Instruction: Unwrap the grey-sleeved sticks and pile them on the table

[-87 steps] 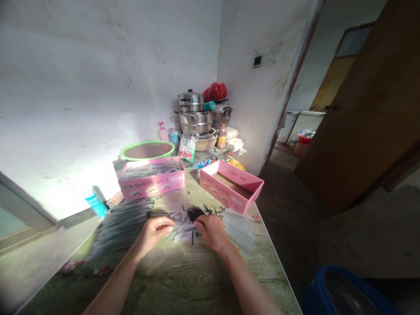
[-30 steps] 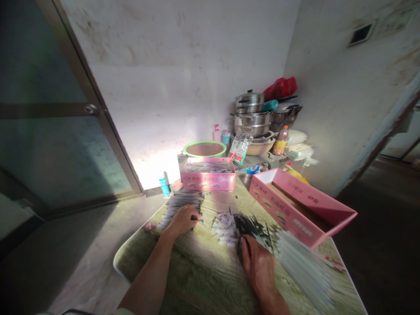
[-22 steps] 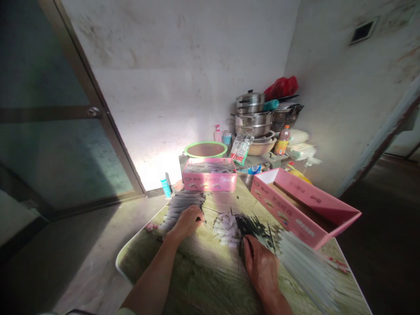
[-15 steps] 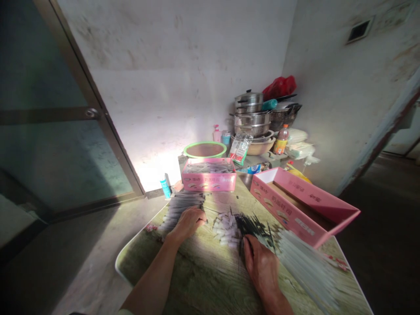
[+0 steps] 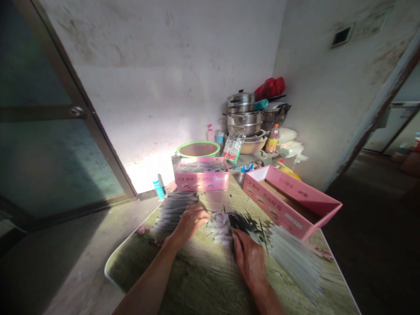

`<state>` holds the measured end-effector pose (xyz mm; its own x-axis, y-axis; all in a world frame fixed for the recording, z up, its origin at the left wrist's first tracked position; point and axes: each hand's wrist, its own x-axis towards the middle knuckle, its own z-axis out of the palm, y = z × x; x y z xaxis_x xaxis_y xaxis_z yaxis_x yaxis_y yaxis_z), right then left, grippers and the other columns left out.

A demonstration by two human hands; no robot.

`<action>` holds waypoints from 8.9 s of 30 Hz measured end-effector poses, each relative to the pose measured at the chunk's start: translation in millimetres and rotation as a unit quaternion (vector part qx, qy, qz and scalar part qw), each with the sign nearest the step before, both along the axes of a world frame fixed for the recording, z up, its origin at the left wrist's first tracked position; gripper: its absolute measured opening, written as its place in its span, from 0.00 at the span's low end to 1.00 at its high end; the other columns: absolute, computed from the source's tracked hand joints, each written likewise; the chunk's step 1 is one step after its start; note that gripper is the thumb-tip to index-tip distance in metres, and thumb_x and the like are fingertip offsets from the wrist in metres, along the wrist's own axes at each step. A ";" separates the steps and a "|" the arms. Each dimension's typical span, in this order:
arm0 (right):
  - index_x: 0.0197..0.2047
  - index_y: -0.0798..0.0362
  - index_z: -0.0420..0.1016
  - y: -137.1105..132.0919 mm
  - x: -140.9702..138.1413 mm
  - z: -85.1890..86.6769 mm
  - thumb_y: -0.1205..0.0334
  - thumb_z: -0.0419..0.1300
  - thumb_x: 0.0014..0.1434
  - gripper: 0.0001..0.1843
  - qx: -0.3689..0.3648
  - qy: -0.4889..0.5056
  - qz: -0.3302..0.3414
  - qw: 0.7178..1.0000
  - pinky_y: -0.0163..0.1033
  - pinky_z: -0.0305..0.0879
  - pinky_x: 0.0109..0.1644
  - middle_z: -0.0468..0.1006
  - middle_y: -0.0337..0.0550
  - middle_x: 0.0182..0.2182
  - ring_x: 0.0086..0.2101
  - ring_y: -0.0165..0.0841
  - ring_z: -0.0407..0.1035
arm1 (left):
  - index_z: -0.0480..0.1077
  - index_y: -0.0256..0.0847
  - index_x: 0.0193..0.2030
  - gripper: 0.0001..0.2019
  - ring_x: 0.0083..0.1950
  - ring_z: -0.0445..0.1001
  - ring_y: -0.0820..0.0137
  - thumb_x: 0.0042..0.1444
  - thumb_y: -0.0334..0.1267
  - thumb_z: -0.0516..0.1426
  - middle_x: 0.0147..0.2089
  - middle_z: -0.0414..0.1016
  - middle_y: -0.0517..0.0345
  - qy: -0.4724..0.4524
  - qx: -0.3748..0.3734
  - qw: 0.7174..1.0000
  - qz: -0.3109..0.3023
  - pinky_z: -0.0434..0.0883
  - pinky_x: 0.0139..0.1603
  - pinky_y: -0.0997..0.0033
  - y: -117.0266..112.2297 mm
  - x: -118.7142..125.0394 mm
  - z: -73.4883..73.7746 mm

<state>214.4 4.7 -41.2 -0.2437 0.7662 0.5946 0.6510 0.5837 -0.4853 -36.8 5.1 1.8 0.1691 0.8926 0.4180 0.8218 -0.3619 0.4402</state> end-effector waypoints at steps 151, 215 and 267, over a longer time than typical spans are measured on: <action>0.32 0.54 0.73 4.4 5.3 8.4 0.41 0.63 0.55 0.22 -0.397 0.278 0.139 0.864 0.31 0.54 0.19 0.72 0.34 0.17 0.15 0.25 0.59 | 0.82 0.34 0.32 0.11 0.20 0.72 0.71 0.46 0.41 0.67 0.20 0.76 0.55 -0.463 -0.235 0.853 -0.049 0.67 0.23 0.74 3.8 -5.4 -20.4; 0.42 0.52 0.81 1.4 13.9 15.8 0.52 0.52 0.66 0.19 -0.193 0.061 0.068 0.977 0.37 0.66 0.42 0.84 0.45 0.36 0.37 0.38 0.77 | 0.79 0.34 0.31 0.11 0.21 0.71 0.72 0.49 0.42 0.64 0.22 0.75 0.57 -0.435 -0.214 0.874 -0.021 0.68 0.23 0.74 6.4 0.8 -20.8; 0.40 0.46 0.86 22.8 144.3 47.9 0.51 0.59 0.54 0.16 -0.247 -0.207 -0.356 0.877 0.41 0.62 0.25 0.83 0.54 0.29 0.28 0.45 0.76 | 0.78 0.48 0.53 0.15 0.61 0.73 0.54 0.63 0.36 0.55 0.58 0.77 0.49 -0.073 -0.022 0.992 -0.100 0.55 0.70 0.45 9.0 18.4 -31.6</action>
<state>358.7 27.5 6.7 0.2840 0.9511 0.1211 0.9456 -0.2569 -0.1995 -18.5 14.2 -29.8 0.2848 0.8657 0.4115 0.6625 -0.4881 0.5682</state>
